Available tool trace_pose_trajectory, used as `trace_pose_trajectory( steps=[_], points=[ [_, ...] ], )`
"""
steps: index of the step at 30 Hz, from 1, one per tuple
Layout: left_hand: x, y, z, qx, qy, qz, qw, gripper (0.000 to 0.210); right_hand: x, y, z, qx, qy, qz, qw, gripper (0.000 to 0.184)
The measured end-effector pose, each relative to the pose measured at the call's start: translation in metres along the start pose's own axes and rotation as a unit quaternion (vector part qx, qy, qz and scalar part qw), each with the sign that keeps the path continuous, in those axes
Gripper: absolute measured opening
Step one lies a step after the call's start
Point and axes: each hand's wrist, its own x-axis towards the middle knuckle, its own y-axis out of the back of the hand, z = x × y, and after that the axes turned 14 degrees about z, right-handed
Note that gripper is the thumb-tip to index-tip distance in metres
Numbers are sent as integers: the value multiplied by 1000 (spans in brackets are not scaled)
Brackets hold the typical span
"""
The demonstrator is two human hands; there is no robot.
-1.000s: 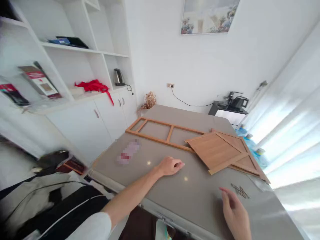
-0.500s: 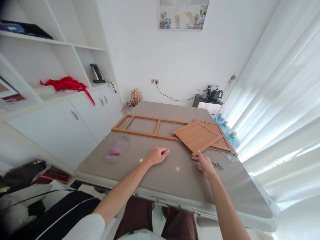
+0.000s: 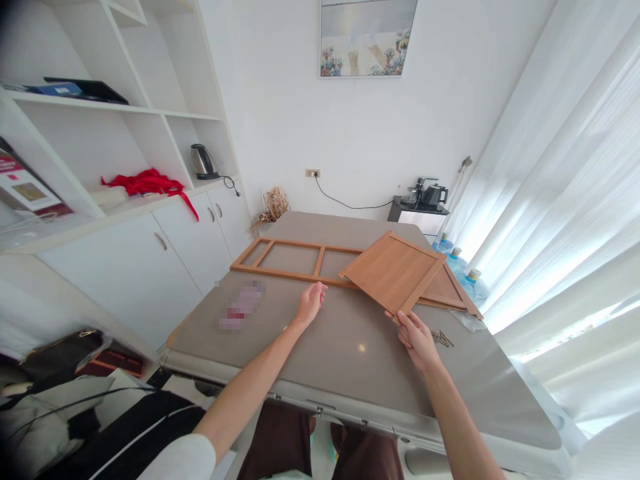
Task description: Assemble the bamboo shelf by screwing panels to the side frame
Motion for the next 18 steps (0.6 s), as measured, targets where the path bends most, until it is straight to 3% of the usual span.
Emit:
trace_pose_trajectory(
  steps=[3,5,8,11,14,18],
  points=[
    [12,9,3,-74,82,16,994,72,-27,13,-8,-13,-5,-48,999,34],
    [14,19,10,-113,127,-8,985,79,-42,20,-13,-41,-9,-95,995,34],
    [4,36,24,-163,183,-80,966,80,-59,23,-14,-91,-22,-159,983,39],
    [-16,52,34,-251,272,-177,912,69,-72,14,-8,-124,-33,-204,971,45],
    [-38,66,38,-219,245,-126,936,55,-82,2,-1,-143,-33,-234,961,52],
    [-54,85,42,-119,127,-51,983,48,-89,-8,-1,-179,-12,-279,943,53]
  ],
)
